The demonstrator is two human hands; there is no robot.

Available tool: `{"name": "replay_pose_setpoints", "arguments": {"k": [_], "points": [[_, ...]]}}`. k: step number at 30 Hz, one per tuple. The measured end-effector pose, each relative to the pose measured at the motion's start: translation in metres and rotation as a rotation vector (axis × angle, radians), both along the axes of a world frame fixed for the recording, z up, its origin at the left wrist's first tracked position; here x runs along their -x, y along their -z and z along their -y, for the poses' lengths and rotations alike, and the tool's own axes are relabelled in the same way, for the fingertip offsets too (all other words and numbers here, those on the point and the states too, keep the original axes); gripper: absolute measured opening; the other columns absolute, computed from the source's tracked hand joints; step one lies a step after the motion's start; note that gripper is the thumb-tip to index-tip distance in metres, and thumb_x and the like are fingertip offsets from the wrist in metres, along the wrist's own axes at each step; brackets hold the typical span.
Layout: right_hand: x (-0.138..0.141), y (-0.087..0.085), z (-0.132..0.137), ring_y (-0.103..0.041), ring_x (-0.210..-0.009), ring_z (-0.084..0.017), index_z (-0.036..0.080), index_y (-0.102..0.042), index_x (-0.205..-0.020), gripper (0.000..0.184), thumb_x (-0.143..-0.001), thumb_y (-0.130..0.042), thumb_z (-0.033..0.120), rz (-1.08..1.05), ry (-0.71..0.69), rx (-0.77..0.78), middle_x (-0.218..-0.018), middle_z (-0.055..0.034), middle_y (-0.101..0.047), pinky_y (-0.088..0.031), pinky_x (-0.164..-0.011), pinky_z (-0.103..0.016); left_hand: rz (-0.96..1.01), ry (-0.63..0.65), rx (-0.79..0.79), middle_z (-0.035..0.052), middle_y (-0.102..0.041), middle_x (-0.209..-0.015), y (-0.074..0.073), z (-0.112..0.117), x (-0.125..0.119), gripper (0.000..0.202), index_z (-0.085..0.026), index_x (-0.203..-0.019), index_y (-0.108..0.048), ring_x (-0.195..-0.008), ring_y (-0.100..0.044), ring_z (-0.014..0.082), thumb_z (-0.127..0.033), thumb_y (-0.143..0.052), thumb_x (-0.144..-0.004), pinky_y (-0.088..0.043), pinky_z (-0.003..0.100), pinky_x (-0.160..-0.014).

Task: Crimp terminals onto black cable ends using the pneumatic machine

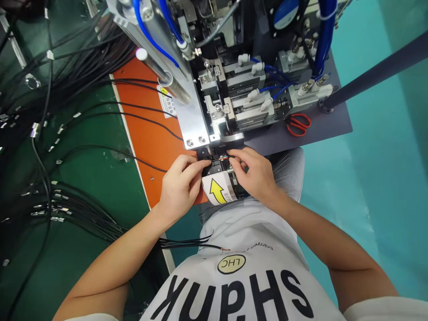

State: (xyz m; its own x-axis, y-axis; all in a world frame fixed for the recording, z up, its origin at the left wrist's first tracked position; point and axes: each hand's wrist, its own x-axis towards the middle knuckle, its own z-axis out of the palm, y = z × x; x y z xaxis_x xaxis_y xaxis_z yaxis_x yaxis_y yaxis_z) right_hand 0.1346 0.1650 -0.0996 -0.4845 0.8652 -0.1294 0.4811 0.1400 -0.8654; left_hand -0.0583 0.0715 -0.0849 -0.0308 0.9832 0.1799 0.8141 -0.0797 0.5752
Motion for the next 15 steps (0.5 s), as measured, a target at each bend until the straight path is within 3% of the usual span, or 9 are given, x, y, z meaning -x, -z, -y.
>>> {"name": "replay_pose_setpoints", "arguments": {"k": [5,10,15], "points": [[0.013,0.007,-0.012,-0.056,-0.056,-0.011,0.018,-0.065,-0.084,0.029,-0.086,-0.067,0.047,-0.235,0.073,0.491,-0.074,-0.0004,-0.064,-0.046,-0.059,-0.027,0.004,-0.057,0.018,0.0117,-0.061,-0.113,-0.001,0.023,0.009,0.028,-0.017,-0.121,-0.058,-0.105,-0.058,0.0211,-0.015,-0.049,-0.094,-0.052,0.036,-0.092],[0.021,0.007,-0.012,-0.051,-0.053,-0.007,0.016,-0.063,-0.080,0.028,-0.084,-0.069,0.043,-0.288,0.113,0.587,-0.066,0.0025,-0.059,-0.042,-0.057,-0.023,-0.211,0.001,-0.032,0.0157,-0.061,-0.126,0.011,0.050,0.023,0.052,-0.020,-0.143,-0.044,-0.116,-0.057,0.0279,-0.009,-0.050,-0.092,-0.049,0.045,-0.098],[0.009,0.010,-0.010,-0.052,-0.055,-0.007,0.017,-0.066,-0.087,0.032,-0.088,-0.065,0.048,-0.323,0.131,0.640,-0.077,0.0000,-0.063,-0.041,-0.057,-0.023,-0.252,0.038,0.001,0.0154,-0.056,-0.135,0.015,0.057,0.027,0.062,-0.023,-0.151,-0.034,-0.126,-0.052,0.0293,-0.008,-0.047,-0.093,-0.047,0.045,-0.104]]}}
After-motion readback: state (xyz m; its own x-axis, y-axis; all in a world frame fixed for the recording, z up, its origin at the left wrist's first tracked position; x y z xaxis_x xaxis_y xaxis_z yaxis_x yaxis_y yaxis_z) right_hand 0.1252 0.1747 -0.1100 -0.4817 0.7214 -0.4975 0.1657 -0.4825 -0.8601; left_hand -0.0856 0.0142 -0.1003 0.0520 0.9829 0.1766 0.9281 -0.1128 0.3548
